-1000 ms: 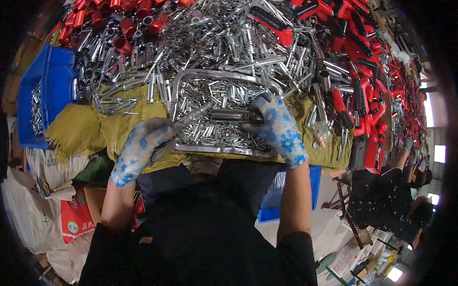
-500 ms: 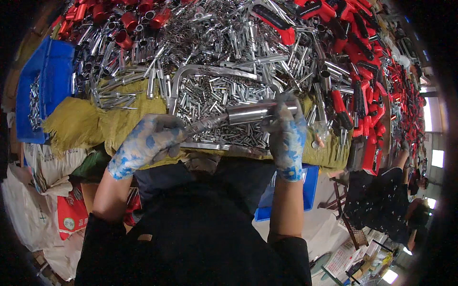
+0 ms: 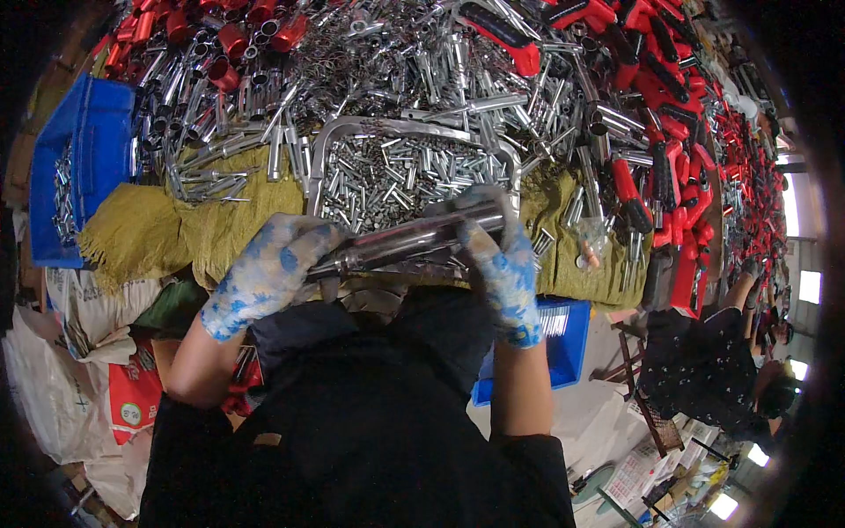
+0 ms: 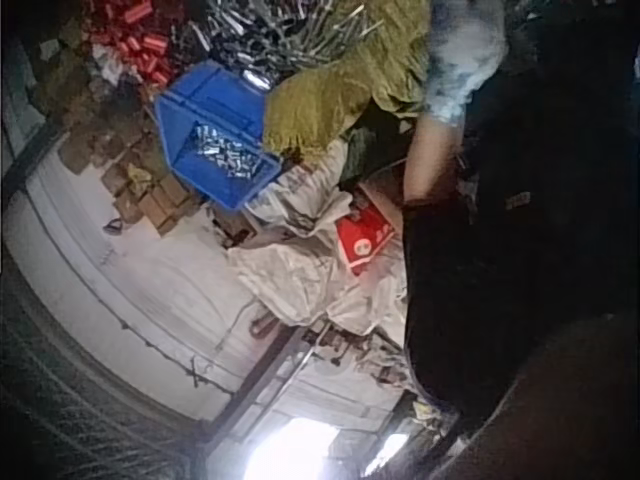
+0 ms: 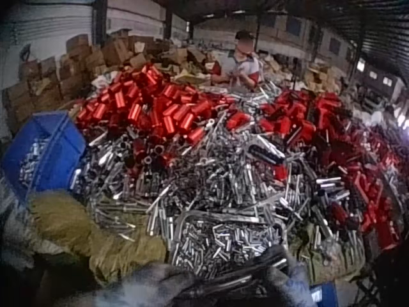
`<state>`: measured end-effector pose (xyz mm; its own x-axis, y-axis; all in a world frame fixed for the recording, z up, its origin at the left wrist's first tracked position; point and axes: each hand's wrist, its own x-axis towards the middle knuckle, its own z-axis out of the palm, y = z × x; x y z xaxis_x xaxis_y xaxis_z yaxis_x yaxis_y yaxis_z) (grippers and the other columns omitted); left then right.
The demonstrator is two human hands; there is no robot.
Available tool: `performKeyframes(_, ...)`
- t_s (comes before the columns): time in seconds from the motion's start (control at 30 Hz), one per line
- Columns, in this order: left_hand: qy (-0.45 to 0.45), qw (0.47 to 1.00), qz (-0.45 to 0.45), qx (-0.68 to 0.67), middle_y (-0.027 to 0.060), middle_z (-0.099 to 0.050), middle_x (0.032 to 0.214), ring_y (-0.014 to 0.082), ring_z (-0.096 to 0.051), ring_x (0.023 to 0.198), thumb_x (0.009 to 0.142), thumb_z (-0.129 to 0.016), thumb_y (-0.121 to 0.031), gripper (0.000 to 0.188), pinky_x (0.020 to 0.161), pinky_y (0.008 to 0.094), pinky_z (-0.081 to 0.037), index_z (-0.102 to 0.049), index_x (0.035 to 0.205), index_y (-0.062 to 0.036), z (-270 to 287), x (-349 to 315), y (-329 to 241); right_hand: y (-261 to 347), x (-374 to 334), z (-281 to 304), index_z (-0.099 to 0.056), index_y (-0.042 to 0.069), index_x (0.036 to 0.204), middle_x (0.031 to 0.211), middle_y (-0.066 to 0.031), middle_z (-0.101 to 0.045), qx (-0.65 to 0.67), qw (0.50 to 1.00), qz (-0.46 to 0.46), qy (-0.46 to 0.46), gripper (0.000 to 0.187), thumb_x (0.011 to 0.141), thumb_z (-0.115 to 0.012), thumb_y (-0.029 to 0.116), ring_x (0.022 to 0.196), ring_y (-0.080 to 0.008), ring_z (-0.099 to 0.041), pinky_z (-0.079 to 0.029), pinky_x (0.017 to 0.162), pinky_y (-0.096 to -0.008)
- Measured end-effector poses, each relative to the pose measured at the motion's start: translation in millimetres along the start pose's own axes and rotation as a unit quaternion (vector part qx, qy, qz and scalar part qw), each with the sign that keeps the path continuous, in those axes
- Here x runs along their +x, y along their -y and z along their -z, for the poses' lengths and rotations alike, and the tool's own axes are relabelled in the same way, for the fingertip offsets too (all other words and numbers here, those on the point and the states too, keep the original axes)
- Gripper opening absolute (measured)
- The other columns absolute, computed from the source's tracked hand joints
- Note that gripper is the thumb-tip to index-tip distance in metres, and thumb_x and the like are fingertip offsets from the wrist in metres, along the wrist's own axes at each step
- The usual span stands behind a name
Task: The person assembles tools by inserting metal pins and small components into metal shafts, attaching plastic handles onto the shafts, and placing the assembled tools into a bin.
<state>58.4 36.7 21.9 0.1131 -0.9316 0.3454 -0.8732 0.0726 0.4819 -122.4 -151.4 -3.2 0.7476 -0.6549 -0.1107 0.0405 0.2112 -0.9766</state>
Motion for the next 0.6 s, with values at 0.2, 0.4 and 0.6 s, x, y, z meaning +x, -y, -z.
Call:
performKeyframes(0.2,0.182,0.94,0.26,-0.123,0.0195,-0.062,0.101,0.0357,-0.06,0.092,0.091,-0.049,-0.016,0.026,0.079,0.0384,-0.049,-0.06,0.11,-0.0024,-5,15,-6,-36,-8,13,-0.033,-0.004,0.137,0.111,-0.0084,-0.054,-0.14,0.986,-0.062,-0.062,0.06,0.094,-0.054,0.032,0.094,-0.0128,-0.051,-0.043,0.085,-0.0265)
performKeyframes(0.4,0.161,0.898,0.357,-0.2,0.0194,-0.063,0.097,0.034,-0.061,0.09,0.093,-0.045,-0.02,0.028,0.079,0.0385,-0.048,-0.061,0.106,-0.0017,-11,12,-5,-24,-9,4,-0.047,0.0,0.121,0.105,-0.0063,-0.057,-0.044,0.996,-0.071,0.007,0.042,0.093,-0.052,0.032,0.094,-0.0117,-0.05,-0.042,0.083,-0.0269)
performKeyframes(0.6,0.142,0.898,0.344,-0.233,0.0187,-0.062,0.08,0.0307,-0.062,0.081,0.094,-0.042,-0.024,0.031,0.073,0.0381,-0.047,-0.063,0.105,-0.003,-7,23,-11,-9,-7,-5,-0.049,0.001,0.115,0.102,-0.0058,-0.058,-0.054,0.995,-0.08,0.01,0.038,0.092,-0.053,0.031,0.093,-0.0104,-0.05,-0.041,0.084,-0.0256)
